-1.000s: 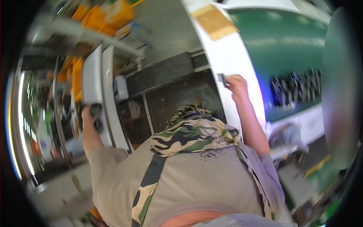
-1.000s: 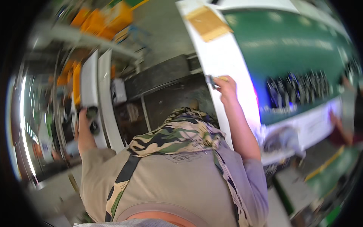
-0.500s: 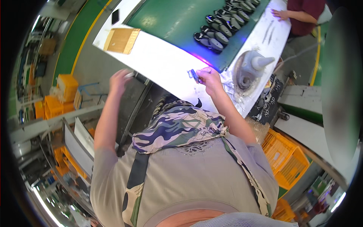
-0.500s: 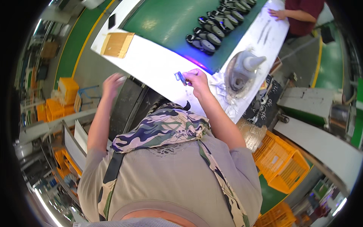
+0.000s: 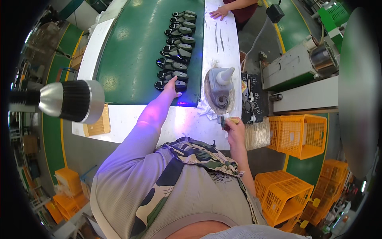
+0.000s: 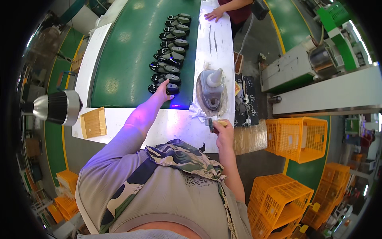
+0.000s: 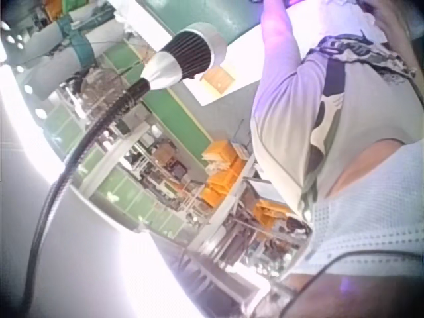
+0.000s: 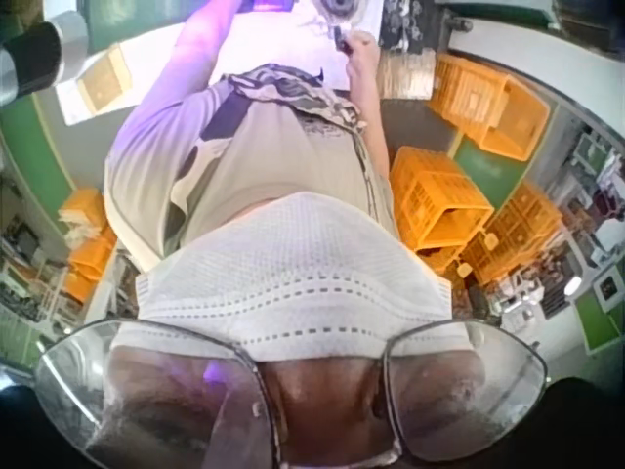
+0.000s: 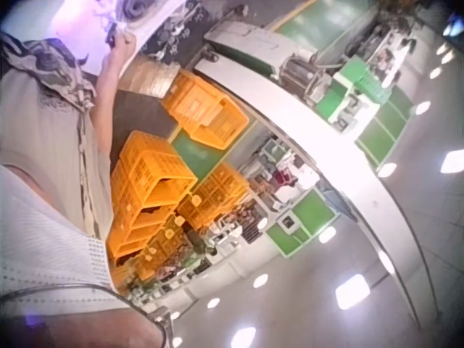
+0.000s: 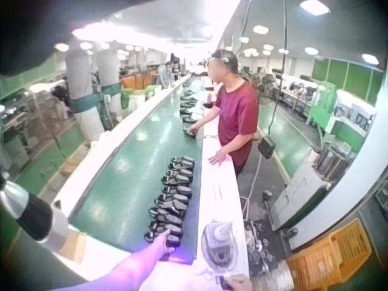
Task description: Wiping the soles of black shoes with a liquid using a brush and cloth on a conveyor belt.
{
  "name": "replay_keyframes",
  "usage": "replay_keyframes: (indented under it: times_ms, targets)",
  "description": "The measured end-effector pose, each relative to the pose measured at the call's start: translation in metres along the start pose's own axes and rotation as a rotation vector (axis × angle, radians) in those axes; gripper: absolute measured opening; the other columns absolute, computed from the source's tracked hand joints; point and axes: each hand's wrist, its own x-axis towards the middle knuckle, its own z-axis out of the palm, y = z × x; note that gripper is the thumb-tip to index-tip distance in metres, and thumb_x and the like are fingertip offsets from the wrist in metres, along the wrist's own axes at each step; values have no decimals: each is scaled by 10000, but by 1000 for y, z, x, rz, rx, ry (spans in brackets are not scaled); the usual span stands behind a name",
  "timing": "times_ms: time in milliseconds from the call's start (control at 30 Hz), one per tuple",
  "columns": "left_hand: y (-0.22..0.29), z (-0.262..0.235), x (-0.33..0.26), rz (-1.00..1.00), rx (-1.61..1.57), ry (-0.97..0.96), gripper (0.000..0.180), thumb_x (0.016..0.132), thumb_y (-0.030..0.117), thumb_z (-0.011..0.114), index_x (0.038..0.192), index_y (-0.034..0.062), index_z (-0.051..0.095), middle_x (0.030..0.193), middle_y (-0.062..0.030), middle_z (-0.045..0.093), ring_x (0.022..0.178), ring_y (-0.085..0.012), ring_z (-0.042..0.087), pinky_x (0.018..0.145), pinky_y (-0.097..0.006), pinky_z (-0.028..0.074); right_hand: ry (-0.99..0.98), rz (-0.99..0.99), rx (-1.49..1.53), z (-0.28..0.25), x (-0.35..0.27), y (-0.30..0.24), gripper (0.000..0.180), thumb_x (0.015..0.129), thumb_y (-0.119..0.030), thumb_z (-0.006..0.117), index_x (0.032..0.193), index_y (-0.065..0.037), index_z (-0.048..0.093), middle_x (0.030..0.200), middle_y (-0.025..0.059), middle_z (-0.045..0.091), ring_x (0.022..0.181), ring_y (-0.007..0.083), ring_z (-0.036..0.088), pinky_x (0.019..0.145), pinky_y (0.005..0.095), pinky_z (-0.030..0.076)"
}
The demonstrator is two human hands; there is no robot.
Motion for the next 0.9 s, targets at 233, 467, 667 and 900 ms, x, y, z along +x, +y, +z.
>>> replay_keyframes:
  times_ms: [233,467,667,900]
  targets:
    - [-2,-54,-2,-113,-165,-231,452,827,77,559,1258,-14,461,1238,-245,560,1096,-422,597,909,-625,489,-27,41,69,19,-9,10,160,840,-47,690,930,-59,559,810,64,630,670,175,614,618,341,537]
    - [15,-113,-92,264,-49,-790,453,799,28,621,1224,-70,496,1208,-234,587,1057,-357,640,977,-513,498,-105,9,-6,65,17,6,156,818,-49,714,890,-40,576,767,46,606,625,150,583,580,302,520]
    - [52,-106,-224,728,-19,-771,634,669,115,791,1230,-5,522,1162,-125,621,1062,-263,629,940,-382,514,-252,-41,-60,136,51,-21,115,841,-51,689,854,-55,575,770,54,617,669,154,599,609,294,501]
    - [57,-126,-291,1952,962,-80,527,666,139,810,1130,3,601,1128,-171,666,1036,-330,652,887,-402,512,-612,-206,-202,246,40,-47,189,782,2,726,860,-52,562,760,24,592,685,120,580,611,286,493]
